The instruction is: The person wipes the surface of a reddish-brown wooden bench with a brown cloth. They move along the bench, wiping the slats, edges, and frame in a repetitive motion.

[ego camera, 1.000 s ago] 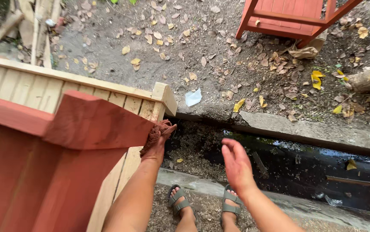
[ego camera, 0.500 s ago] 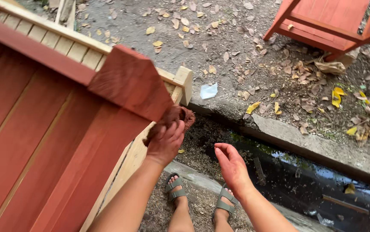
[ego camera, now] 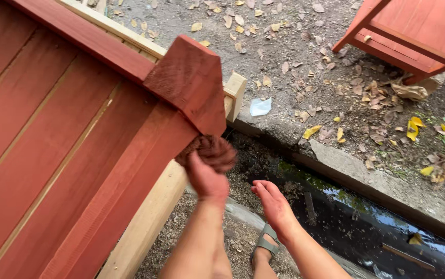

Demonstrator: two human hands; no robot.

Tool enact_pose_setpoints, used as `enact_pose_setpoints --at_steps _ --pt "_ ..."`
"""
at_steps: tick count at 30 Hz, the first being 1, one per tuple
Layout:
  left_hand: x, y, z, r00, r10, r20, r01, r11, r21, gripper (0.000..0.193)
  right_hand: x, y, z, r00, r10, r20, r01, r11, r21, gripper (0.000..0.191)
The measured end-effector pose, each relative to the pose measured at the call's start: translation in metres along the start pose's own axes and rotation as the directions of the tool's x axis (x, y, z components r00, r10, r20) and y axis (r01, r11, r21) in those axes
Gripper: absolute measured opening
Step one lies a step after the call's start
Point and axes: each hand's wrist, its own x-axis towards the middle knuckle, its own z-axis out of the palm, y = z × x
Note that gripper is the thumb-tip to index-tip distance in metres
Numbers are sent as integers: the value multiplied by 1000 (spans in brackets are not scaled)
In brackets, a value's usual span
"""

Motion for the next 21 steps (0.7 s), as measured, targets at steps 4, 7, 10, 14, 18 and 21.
enact_pose_setpoints --at_steps 4,7,10,14,18,21 --pt "10 -38 38 980 102 -170 -106 994 -15 33 6 9 -4 999 39 9 -40 997 62 44" --pt "30 -67 35 949 159 -271 -163 987 8 31 7 13 -14 999 35 -4 -35 999 28 44" --pt "59 -88 16 971 46 -236 -70 993 -92 37 9 12 -24 999 29 -45 -28 999 20 44" --pt "106 -91 -15 950 -309 -52 288 928 -237 54 9 4 -30 998 16 -63 -9 993 114 43" --pt "116 -75 -19 964 -263 30 263 941 -215 43 4 -13 -26 990 -123 -73 130 987 97 43" --pt "108 -52 -8 983 -153 97 173 951 -255 42 3 -35 -18 985 -167 -48 172 976 134 44"
